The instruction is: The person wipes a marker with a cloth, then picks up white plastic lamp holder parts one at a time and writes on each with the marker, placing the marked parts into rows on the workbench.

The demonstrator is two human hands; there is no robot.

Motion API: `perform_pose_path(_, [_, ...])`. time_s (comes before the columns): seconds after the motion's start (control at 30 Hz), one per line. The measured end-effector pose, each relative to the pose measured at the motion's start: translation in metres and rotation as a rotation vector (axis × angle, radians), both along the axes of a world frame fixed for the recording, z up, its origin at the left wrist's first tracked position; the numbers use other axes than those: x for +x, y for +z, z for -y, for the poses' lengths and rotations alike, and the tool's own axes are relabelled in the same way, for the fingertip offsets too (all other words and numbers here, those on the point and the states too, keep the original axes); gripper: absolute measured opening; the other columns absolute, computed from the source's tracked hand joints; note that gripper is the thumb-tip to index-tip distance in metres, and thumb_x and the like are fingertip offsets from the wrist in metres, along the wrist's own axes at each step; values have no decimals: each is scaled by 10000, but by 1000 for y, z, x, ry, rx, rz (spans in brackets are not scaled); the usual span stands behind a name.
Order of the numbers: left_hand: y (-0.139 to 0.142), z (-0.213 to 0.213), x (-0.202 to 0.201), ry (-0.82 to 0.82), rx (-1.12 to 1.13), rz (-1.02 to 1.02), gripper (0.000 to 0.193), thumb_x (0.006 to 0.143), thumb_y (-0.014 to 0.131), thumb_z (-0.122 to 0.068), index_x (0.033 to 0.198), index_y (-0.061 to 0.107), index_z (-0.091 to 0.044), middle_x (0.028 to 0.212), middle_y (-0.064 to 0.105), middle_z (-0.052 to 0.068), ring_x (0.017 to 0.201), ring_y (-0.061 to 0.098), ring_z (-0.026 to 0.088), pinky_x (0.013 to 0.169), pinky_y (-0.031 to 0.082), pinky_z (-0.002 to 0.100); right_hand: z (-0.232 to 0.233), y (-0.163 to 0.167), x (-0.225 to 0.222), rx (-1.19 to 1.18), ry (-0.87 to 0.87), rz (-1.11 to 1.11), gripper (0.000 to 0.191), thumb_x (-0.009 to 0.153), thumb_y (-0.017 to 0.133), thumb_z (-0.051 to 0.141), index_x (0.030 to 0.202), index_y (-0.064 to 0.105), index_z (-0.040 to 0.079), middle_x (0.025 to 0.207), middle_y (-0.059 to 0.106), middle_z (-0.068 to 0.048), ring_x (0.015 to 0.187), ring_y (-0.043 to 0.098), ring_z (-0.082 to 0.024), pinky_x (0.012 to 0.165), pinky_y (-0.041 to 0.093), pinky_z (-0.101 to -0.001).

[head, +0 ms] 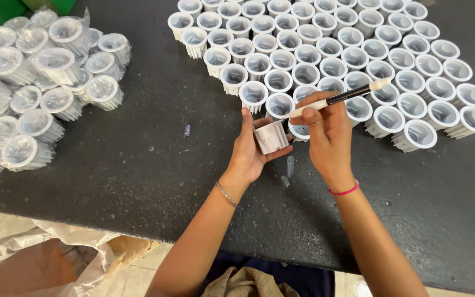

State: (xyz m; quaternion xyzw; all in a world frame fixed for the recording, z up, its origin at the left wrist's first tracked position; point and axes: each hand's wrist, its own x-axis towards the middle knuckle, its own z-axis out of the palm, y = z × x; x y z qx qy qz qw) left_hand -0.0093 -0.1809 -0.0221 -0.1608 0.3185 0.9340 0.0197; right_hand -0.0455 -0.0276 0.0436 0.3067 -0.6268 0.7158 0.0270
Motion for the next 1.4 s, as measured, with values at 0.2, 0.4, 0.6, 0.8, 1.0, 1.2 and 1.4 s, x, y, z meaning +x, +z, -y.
perform_pose_path(0.2, [-1, -3, 6, -76, -24, -84, 781, 981, 343, -675, 1329, 507, 5, 1194, 688, 183, 1054, 726, 331, 919, 622, 514, -4, -19, 3, 0, -71, 59, 252, 1109, 586, 230, 1207, 534, 4, 1118, 632, -54, 1005, 672, -114, 890, 609, -299])
perform_pose_path(0.4, [2, -3, 5, -78, -64, -77, 846, 907, 480, -747, 1283, 575, 4, 1136, 697, 145, 964, 724, 259, 862, 636, 491, -1, -20, 10, 69, -120, -28, 187, 1128, 559, 163, 1203, 533, -7, 1114, 632, -62, 993, 692, -131, 912, 598, -297])
perform_pose_path(0.6, [4, -4, 6, -32, -52, -53, 811, 877, 550, -734, 1266, 596, -24, 1155, 695, 113, 1002, 718, 203, 883, 637, 471, 3, -14, 20, 315, -174, -208, 79, 1086, 561, 35, 1146, 569, -16, 1026, 673, -77, 898, 686, -142, 802, 563, -288])
perform_pose_path(0.8, [3, -5, 6, 13, -21, -48, 755, 887, 568, -709, 1231, 576, -37, 1151, 687, 110, 1031, 711, 204, 911, 631, 476, 8, -11, 21, 334, -180, -270, 73, 1063, 564, 9, 1130, 574, -20, 1051, 656, -96, 902, 691, -161, 785, 579, -285])
perform_pose_path(1.0, [5, -4, 8, 31, 10, -65, 694, 884, 581, -674, 1214, 586, -63, 1102, 698, 91, 974, 710, 203, 879, 624, 456, 6, -19, 17, 172, -114, -80, 134, 1116, 563, 104, 1178, 539, -12, 1051, 677, -80, 956, 702, -152, 860, 590, -305])
perform_pose_path(1.2, [7, 2, 10, 82, -28, -142, 562, 923, 723, -507, 1222, 594, -49, 1106, 687, 102, 1021, 696, 212, 930, 618, 473, 5, -25, 5, -177, -31, 275, 285, 1079, 605, 286, 1168, 545, 22, 1063, 661, -67, 977, 702, -149, 823, 639, -336])
perform_pose_path(1.4, [10, 9, 10, 66, 110, -100, 521, 930, 632, -498, 1216, 594, -65, 1114, 709, 92, 1005, 691, 215, 899, 557, 442, 3, -22, 5, -135, -67, 176, 263, 1081, 644, 219, 1195, 538, 8, 1102, 671, -75, 985, 687, -135, 837, 618, -314])
